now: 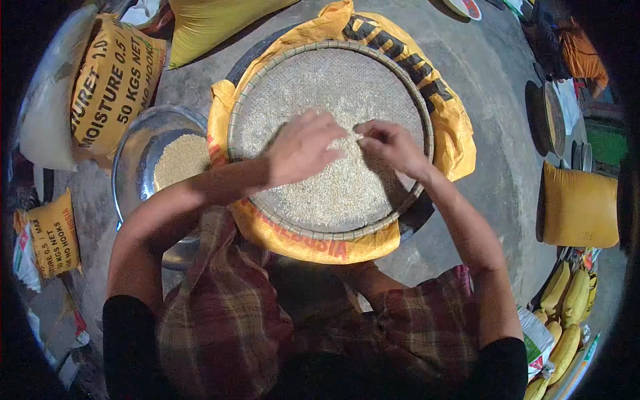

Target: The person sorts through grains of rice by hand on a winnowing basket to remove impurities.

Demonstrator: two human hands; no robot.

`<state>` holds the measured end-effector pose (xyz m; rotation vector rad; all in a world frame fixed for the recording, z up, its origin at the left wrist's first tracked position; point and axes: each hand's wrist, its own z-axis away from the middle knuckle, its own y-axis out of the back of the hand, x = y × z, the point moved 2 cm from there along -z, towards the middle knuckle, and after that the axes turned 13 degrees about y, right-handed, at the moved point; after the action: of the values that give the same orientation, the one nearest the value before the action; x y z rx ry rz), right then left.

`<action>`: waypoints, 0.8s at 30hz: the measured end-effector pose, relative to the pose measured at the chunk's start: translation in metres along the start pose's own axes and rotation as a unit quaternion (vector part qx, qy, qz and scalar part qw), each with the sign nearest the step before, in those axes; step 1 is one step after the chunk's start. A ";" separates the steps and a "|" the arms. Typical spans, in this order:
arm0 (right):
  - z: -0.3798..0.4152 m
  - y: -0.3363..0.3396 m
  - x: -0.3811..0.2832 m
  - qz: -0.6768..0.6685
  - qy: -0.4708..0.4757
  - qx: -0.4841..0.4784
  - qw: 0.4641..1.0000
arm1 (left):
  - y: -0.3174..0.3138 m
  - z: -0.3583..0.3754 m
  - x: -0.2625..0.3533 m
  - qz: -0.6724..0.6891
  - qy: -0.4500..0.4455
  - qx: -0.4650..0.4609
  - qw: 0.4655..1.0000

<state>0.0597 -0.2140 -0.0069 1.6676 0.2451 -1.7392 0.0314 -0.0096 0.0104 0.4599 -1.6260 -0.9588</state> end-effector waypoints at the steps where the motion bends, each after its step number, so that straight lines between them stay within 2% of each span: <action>1: 0.001 -0.007 0.002 0.027 0.022 -0.026 0.999 | -0.008 0.005 0.004 -0.043 -0.026 -0.040 0.998; 2: 0.002 -0.011 0.010 0.118 0.030 -0.085 0.989 | -0.015 0.008 0.006 -0.086 -0.053 -0.080 0.992; 3: 0.004 -0.009 0.010 0.118 0.030 -0.086 0.989 | -0.010 0.007 0.008 -0.086 -0.053 -0.080 0.992; 5: 0.012 -0.001 0.000 0.181 0.116 -0.123 0.969 | 0.000 0.005 0.007 -0.285 0.001 -0.180 0.942; 6: 0.017 0.008 -0.014 0.156 0.077 -0.102 0.979 | 0.007 0.010 0.001 -0.250 -0.016 -0.101 0.963; 7: 0.022 0.014 -0.018 0.156 0.077 -0.103 0.979 | 0.013 0.015 -0.004 -0.250 -0.015 -0.102 0.963; 9: 0.037 0.028 -0.016 0.184 -0.016 -0.060 0.981 | 0.027 0.031 -0.006 -0.155 -0.017 0.020 0.988; 10: 0.047 0.028 -0.005 0.172 -0.045 -0.069 0.982 | 0.028 0.043 -0.009 -0.156 -0.017 0.018 0.988; 12: 0.073 0.015 0.023 0.201 -0.017 -0.088 0.975 | 0.018 0.071 -0.012 -0.037 0.006 -0.115 0.993; 13: 0.079 0.008 0.022 0.231 0.010 -0.107 0.967 | 0.013 0.079 -0.008 -0.037 0.007 -0.116 0.993; 14: 0.080 0.001 0.022 0.179 -0.043 -0.092 0.979 | 0.004 0.085 -0.001 -0.055 -0.033 -0.131 0.989; 15: 0.074 -0.008 0.017 0.177 -0.046 -0.094 0.979 | -0.006 0.090 0.006 -0.072 -0.073 -0.147 0.984; 17: 0.055 -0.021 0.013 0.104 -0.101 -0.079 0.986 | -0.022 0.068 0.011 -0.077 -0.096 -0.150 0.981; 19: 0.031 -0.024 0.002 0.125 -0.091 -0.070 0.985 | -0.029 0.041 0.009 -0.177 0.020 -0.174 0.969; 20: 0.024 -0.023 -0.001 0.105 -0.061 -0.020 0.992 | -0.031 0.031 0.001 -0.176 0.020 -0.174 0.969; 22: 0.019 -0.008 -0.003 0.092 -0.037 0.011 0.995 | -0.021 0.018 -0.005 -0.129 -0.097 0.069 0.985; 23: 0.018 0.000 -0.007 0.078 -0.011 0.042 0.996 | -0.022 0.022 -0.006 -0.129 -0.097 0.068 0.985; 24: 0.022 0.006 -0.018 0.152 -0.041 0.017 0.987 | -0.018 0.027 -0.002 -0.132 -0.086 0.055 0.986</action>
<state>0.0443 -0.2252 0.0154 1.5604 -0.0747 -1.5833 0.0032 -0.0091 -0.0060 0.6980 -1.8112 -1.1342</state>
